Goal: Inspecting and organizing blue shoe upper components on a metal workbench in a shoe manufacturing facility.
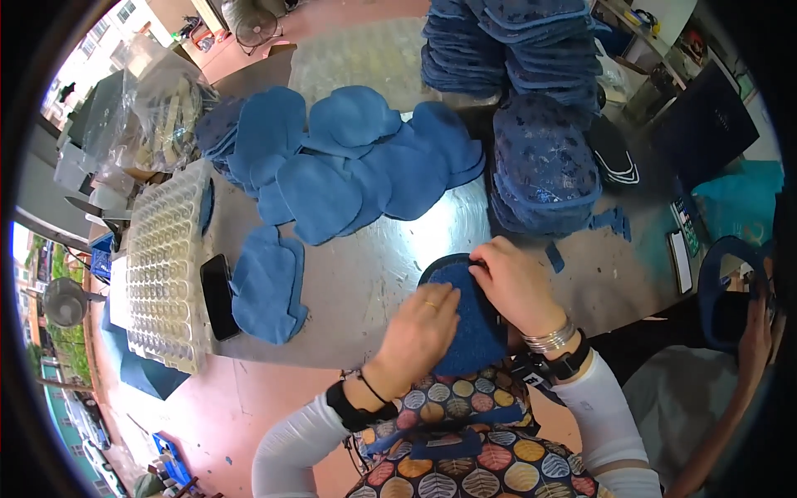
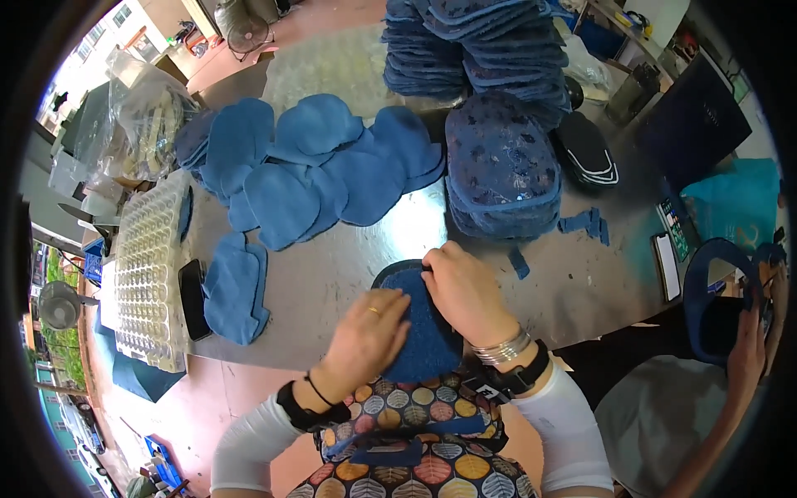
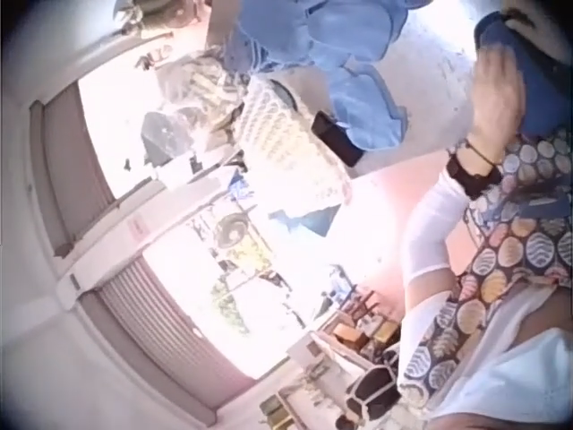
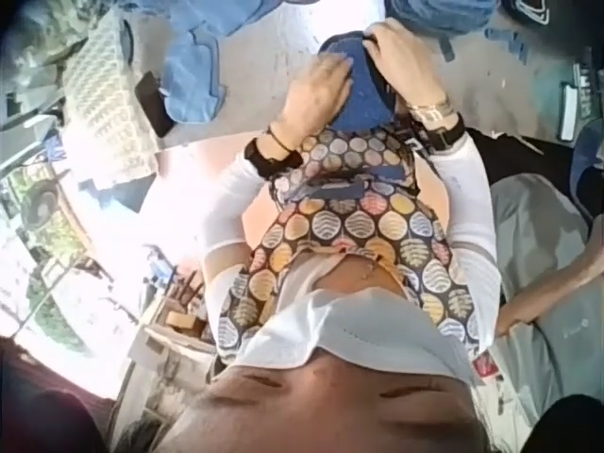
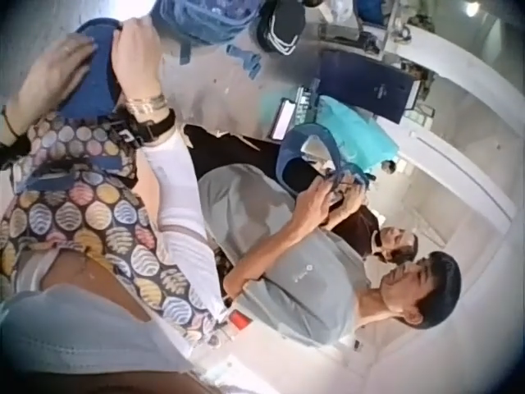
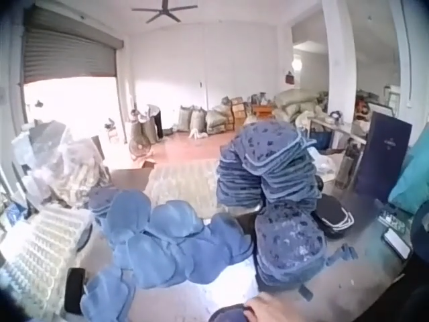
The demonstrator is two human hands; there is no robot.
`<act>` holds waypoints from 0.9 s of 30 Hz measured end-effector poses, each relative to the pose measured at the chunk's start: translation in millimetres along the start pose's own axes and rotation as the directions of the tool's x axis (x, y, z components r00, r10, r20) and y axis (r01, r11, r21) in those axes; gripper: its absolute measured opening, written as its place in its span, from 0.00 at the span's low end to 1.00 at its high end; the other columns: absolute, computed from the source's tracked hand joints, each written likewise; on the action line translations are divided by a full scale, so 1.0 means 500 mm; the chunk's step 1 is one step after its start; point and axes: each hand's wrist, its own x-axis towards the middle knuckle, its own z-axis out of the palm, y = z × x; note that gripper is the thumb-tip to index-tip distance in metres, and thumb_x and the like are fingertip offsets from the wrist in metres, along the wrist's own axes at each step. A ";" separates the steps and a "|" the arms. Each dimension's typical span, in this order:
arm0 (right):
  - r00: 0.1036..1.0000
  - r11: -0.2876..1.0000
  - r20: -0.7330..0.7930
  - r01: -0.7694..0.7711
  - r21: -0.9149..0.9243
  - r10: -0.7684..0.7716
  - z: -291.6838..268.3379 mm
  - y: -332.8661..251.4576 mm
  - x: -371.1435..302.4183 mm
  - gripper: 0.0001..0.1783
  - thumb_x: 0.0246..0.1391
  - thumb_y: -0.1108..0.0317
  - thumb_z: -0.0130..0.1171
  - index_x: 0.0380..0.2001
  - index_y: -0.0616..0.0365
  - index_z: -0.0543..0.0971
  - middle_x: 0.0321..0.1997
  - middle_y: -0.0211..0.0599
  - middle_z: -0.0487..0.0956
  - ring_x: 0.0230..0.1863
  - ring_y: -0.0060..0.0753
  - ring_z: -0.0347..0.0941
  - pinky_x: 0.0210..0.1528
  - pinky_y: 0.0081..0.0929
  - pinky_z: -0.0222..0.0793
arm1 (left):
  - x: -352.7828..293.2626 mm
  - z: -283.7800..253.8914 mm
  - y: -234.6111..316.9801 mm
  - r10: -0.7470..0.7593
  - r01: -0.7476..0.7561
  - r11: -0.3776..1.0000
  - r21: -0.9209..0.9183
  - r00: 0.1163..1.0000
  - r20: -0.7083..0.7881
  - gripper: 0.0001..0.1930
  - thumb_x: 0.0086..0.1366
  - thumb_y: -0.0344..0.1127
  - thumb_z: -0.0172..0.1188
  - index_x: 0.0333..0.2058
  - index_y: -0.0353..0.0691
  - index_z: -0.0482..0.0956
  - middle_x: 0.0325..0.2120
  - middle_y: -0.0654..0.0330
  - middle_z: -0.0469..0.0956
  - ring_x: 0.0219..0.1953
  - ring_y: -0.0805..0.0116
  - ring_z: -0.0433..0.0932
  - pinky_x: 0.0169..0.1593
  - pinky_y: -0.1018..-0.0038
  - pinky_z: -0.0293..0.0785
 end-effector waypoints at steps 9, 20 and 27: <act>0.996 0.987 0.066 -0.047 -0.151 0.057 0.012 -0.009 0.019 0.06 0.50 0.69 0.61 0.28 0.60 0.76 0.31 0.44 0.76 0.32 0.48 0.76 0.34 0.40 0.72 | -0.031 0.054 0.024 -0.045 0.027 0.968 0.249 0.997 0.068 0.22 0.58 0.29 0.56 0.51 0.25 0.71 0.51 0.43 0.71 0.55 0.48 0.69 0.56 0.60 0.69; 0.986 0.981 0.159 -0.025 -0.193 0.056 0.011 -0.010 0.020 0.05 0.54 0.70 0.57 0.32 0.58 0.73 0.32 0.42 0.76 0.34 0.50 0.74 0.34 0.40 0.69 | -0.026 0.068 0.096 -0.060 -0.205 0.775 0.598 0.918 0.393 0.25 0.61 0.36 0.47 0.52 0.21 0.70 0.53 0.34 0.69 0.58 0.37 0.66 0.58 0.58 0.67; 0.997 0.995 0.076 -0.001 -0.101 0.008 -0.006 -0.022 -0.015 0.05 0.56 0.68 0.54 0.32 0.56 0.70 0.32 0.37 0.73 0.33 0.45 0.73 0.32 0.40 0.69 | -0.029 0.066 0.094 -0.052 -0.185 0.801 0.569 0.926 0.373 0.25 0.60 0.36 0.47 0.52 0.21 0.71 0.55 0.34 0.67 0.58 0.38 0.66 0.58 0.58 0.67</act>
